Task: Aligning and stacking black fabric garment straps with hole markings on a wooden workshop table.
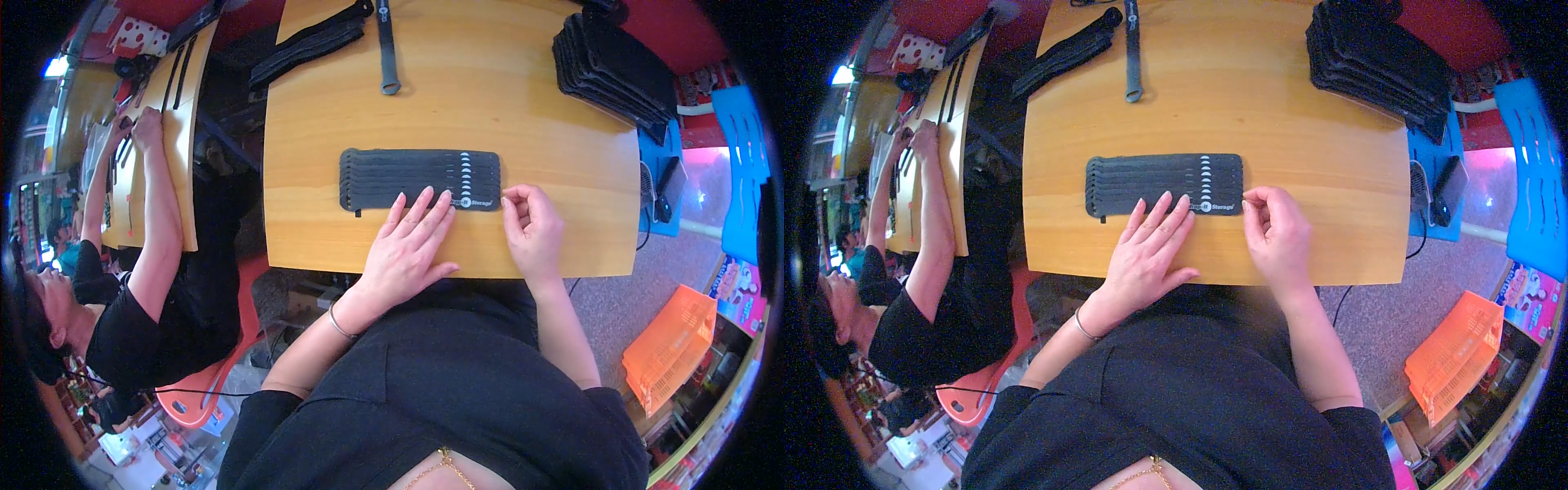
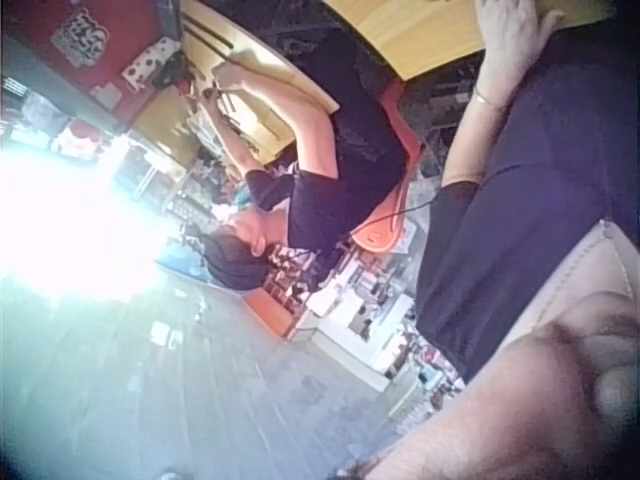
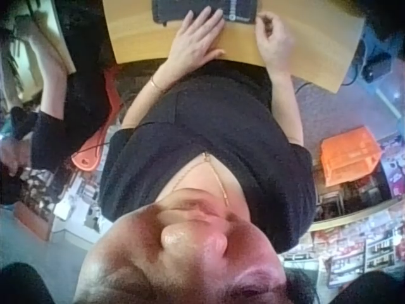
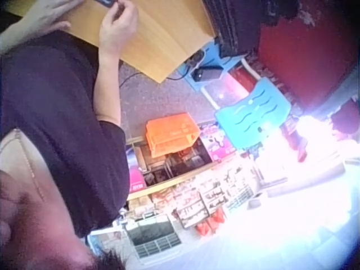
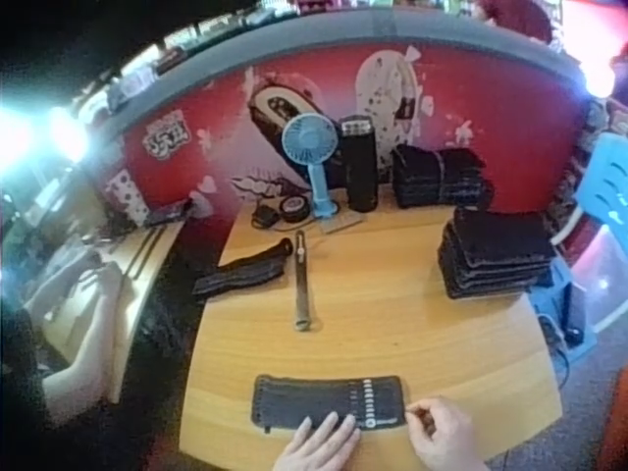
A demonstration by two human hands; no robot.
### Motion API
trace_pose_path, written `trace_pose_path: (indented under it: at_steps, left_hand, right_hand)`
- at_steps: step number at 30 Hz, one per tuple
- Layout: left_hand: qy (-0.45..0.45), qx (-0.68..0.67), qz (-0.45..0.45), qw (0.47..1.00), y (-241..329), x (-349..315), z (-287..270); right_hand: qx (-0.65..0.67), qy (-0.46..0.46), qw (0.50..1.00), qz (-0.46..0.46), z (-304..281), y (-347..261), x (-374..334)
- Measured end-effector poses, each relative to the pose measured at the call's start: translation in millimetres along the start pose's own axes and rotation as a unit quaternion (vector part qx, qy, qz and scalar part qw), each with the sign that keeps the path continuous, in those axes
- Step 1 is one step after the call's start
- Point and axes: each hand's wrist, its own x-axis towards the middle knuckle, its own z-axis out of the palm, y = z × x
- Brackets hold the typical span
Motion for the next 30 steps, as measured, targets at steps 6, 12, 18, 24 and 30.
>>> trace_pose_path:
  at_steps: [6, 12, 18, 24, 30]
  left_hand:
    - [-0.028, 0.013, 0.044, 0.999, 5.8, 7.6, 5.1]
    - [-0.025, -0.019, 0.072, 0.997, 15.7, 25.6, 9.7]
    - [-0.028, -0.012, 0.1, 0.995, 22.1, 42.8, 15.1]
    - [0.064, -0.053, 0.173, 0.981, 9.5, 68.3, -6.6]
    - [0.312, 0.041, -0.132, 0.94, -66.4, 107.7, -34.0]
  right_hand:
    - [-0.005, -0.005, 1.0, 0.005, -0.7, -1.3, 0.8]
    - [0.023, 0.004, 1.0, 0.012, -1.4, 1.6, -0.3]
    - [0.123, 0.021, 0.99, 0.066, -1.1, 11.5, -5.1]
    - [0.245, 0.045, 0.964, 0.095, -8.2, 6.4, -3.2]
    - [0.255, 0.045, 0.961, 0.099, -10.2, 5.1, -3.7]
